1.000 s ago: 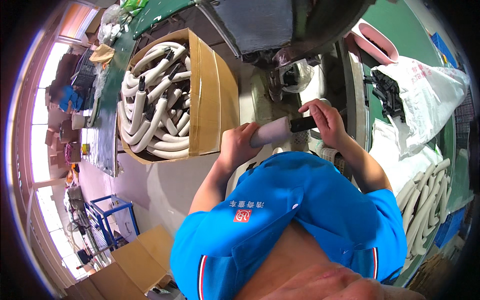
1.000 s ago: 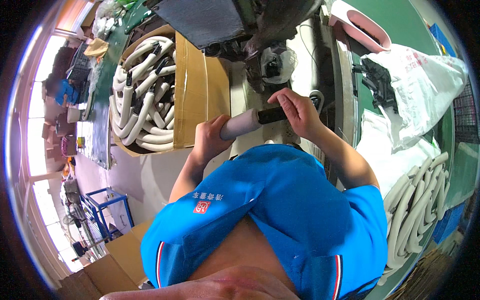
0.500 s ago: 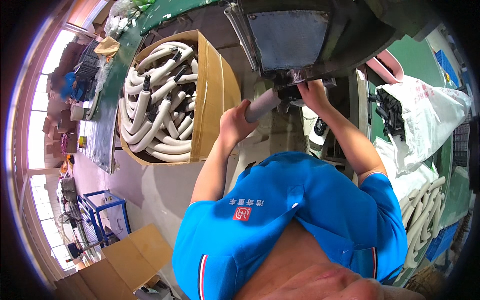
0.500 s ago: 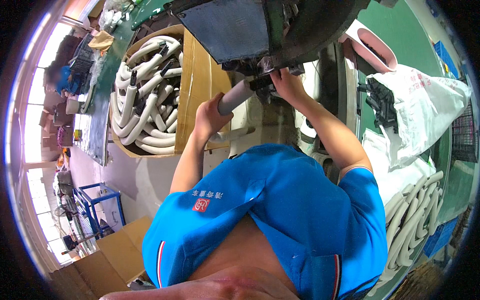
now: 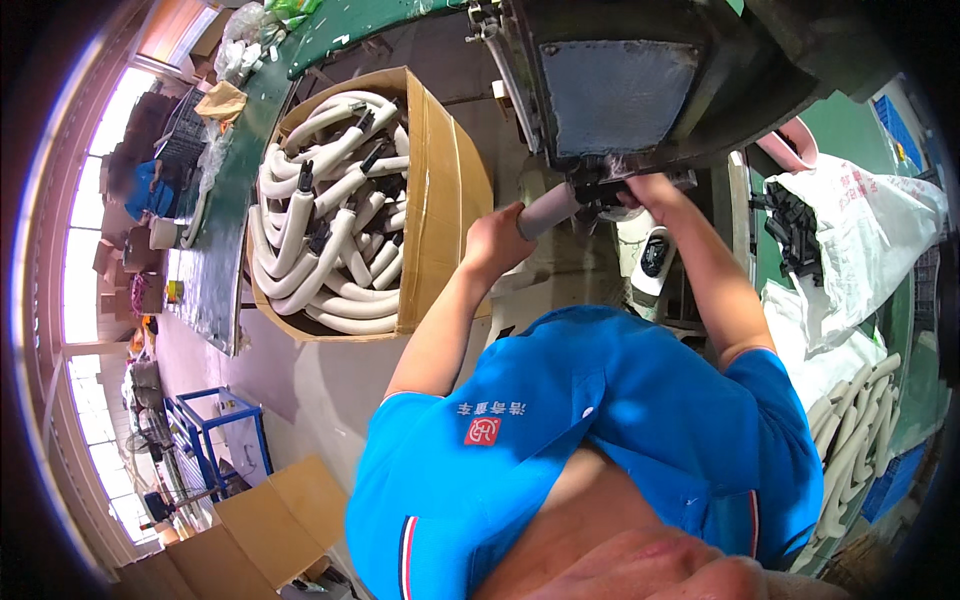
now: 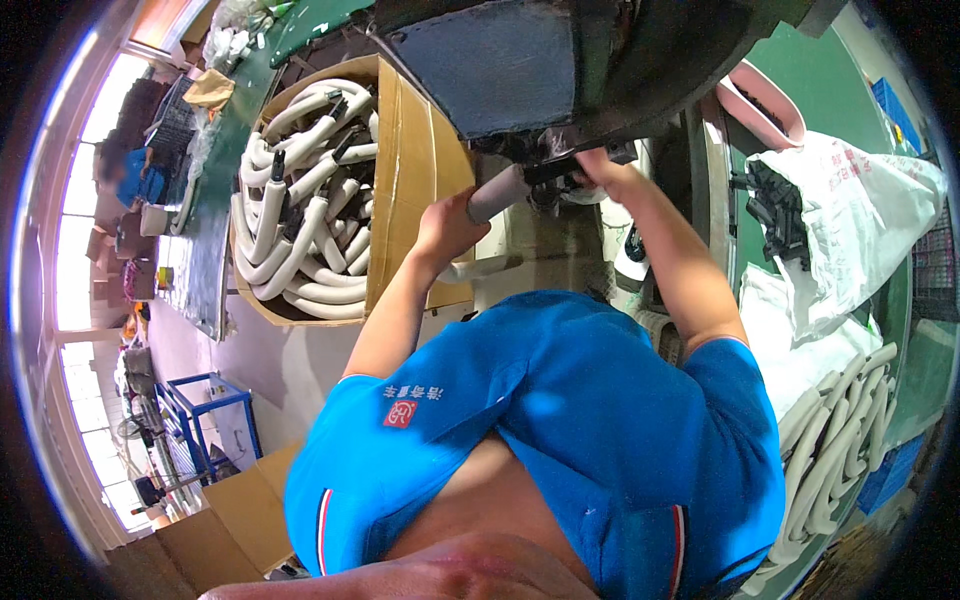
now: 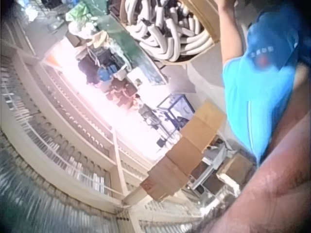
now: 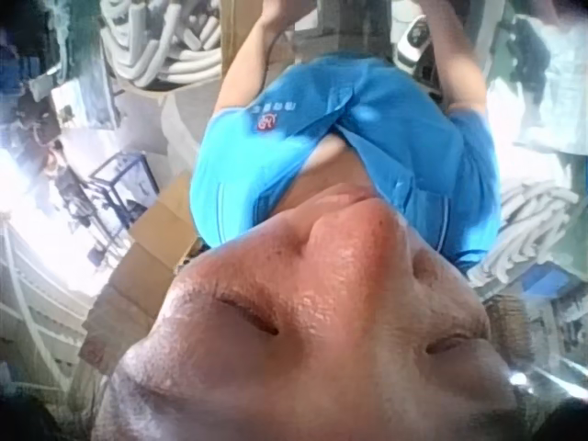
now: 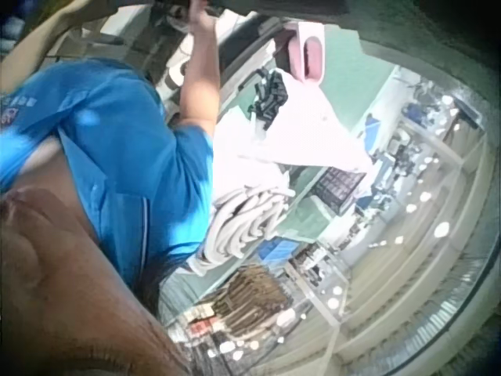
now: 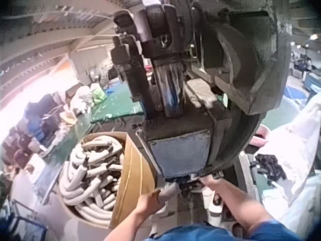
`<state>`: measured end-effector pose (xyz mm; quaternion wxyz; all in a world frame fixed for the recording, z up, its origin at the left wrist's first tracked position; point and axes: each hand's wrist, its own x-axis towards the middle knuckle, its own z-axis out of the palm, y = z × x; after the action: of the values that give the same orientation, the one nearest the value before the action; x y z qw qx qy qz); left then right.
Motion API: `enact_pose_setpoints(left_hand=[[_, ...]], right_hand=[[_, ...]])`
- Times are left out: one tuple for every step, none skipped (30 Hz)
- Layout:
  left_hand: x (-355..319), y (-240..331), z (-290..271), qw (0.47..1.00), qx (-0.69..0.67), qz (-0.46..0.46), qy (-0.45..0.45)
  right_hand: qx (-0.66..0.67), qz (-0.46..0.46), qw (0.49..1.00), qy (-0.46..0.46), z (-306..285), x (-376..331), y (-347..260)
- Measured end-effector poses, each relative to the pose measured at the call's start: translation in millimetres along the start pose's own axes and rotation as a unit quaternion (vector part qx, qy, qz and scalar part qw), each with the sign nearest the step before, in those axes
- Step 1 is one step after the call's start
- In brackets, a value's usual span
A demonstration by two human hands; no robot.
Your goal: The person repeatedly picks up white cables and black plastic connectors, inserts the connectors into the cable ends, and places the assembled units into a cardboard box. The process is continuous and repetitive throughout the clip.
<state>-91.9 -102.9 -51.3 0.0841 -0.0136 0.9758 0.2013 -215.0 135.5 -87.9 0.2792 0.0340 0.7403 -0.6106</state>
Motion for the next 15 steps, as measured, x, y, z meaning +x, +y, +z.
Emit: enact_pose_setpoints(left_hand=[[3.6, 5.9, -4.2, 1.0, 0.014, 0.009, -0.013], [5.4, 10.2, -9.6, 0.999, 0.026, 0.009, -0.024], [4.1, 13.6, -13.5, 0.999, 0.036, 0.008, -0.037], [3.6, 15.0, -17.1, 0.998, 0.037, 0.006, -0.045], [6.3, 15.5, -16.6, 0.998, 0.035, 0.014, -0.042], [11.4, 20.6, -16.6, 0.998, 0.033, 0.032, -0.04], [18.3, 30.0, -16.1, 0.997, 0.028, 0.062, -0.043], [22.4, 36.0, -16.3, 0.995, 0.018, 0.087, -0.049], [13.5, 15.3, -12.4, 0.998, 0.017, 0.042, -0.044], [4.5, 3.0, -11.6, 0.999, 0.014, 0.011, -0.037], [-0.5, -0.1, -11.8, 0.999, 0.01, 0.0, -0.036], [1.5, 3.0, -11.2, 0.999, 0.008, 0.008, -0.04], [2.7, 5.7, -12.6, 0.999, 0.007, 0.015, -0.043], [3.8, 7.3, -12.9, 0.999, 0.009, 0.024, -0.04], [4.5, 7.8, -13.0, 0.999, 0.01, 0.031, -0.037]], right_hand=[[0.052, 0.032, 0.998, 0.012, -16.7, 24.2, 20.7], [-0.059, -0.187, 0.98, -0.025, -25.0, 45.7, 43.5], [-0.149, -0.402, 0.903, -0.016, -32.8, 67.4, 66.1], [-0.213, -0.419, 0.883, 0.014, -28.8, 86.6, 85.8], [-0.275, -0.388, 0.878, 0.06, -25.8, 107.9, 110.5], [-0.319, -0.31, 0.89, 0.103, -30.9, 132.9, 143.8], [-0.344, -0.217, 0.901, 0.15, -51.5, 157.2, 183.9], [-0.36, -0.153, 0.901, 0.19, -73.1, 180.0, 226.9], [-0.443, -0.158, 0.872, 0.137, -28.2, 172.7, 204.6], [-0.525, -0.168, 0.828, 0.1, 1.1, 151.0, 175.1], [-0.554, -0.208, 0.8, 0.092, 9.1, 128.5, 155.7], [-0.581, -0.237, 0.772, 0.101, 3.6, 115.8, 146.6], [-0.539, -0.215, 0.806, 0.114, -0.9, 114.0, 142.6], [-0.495, -0.193, 0.838, 0.126, -7.1, 117.3, 146.8], [-0.449, -0.173, 0.866, 0.136, -11.5, 121.9, 150.5]])
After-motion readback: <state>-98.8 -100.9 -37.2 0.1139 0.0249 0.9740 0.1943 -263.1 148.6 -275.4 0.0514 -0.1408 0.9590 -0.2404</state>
